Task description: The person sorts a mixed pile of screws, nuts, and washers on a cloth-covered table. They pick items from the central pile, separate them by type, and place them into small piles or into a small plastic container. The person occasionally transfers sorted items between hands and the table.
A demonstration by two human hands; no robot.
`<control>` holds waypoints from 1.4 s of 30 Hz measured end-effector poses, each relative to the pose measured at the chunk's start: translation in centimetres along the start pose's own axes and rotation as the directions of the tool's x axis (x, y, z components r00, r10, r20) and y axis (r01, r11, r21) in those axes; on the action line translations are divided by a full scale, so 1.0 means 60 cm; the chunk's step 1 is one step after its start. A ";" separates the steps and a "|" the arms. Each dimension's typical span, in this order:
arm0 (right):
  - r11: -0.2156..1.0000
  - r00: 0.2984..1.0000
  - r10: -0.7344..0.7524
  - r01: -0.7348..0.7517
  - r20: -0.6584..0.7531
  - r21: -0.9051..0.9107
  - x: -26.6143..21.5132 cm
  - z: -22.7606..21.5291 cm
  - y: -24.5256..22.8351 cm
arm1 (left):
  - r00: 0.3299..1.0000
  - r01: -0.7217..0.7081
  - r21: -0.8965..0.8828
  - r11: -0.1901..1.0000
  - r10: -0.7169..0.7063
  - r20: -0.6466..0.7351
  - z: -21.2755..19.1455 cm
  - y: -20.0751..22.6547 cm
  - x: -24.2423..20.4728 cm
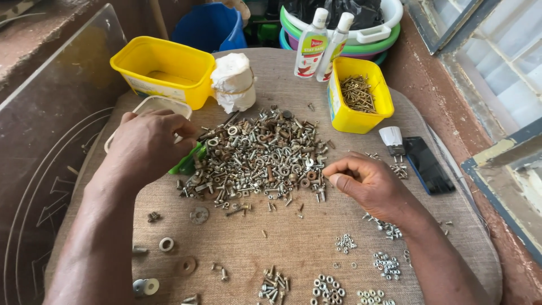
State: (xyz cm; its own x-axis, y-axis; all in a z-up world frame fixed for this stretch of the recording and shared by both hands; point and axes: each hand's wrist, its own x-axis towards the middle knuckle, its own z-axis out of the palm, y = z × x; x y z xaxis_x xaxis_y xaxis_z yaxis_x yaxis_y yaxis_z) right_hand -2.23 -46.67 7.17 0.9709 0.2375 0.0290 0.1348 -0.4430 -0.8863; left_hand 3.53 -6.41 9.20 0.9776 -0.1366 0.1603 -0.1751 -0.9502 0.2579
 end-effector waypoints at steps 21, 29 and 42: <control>0.734 0.997 0.052 -0.002 0.054 -0.679 0.005 0.041 -0.033 | 0.998 -0.047 0.012 0.999 0.047 -0.032 0.005 -0.004 -0.001; 0.814 0.984 0.143 -0.056 0.105 -0.578 0.002 0.039 -0.043 | 0.996 -0.061 -0.016 0.998 0.060 -0.070 0.012 -0.010 0.004; 0.944 0.968 0.151 -0.201 0.198 0.263 0.008 0.005 0.034 | 0.999 -0.039 0.000 0.999 0.039 -0.023 0.010 -0.006 0.006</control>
State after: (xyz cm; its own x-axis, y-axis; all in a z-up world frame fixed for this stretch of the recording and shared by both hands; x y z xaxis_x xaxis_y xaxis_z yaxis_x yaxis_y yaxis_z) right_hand -1.57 -47.20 5.24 0.9215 0.3344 -0.1976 -0.1202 -0.2382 -0.9637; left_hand 4.04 -6.26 8.61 0.9672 -0.1670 0.1916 -0.2129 -0.9441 0.2519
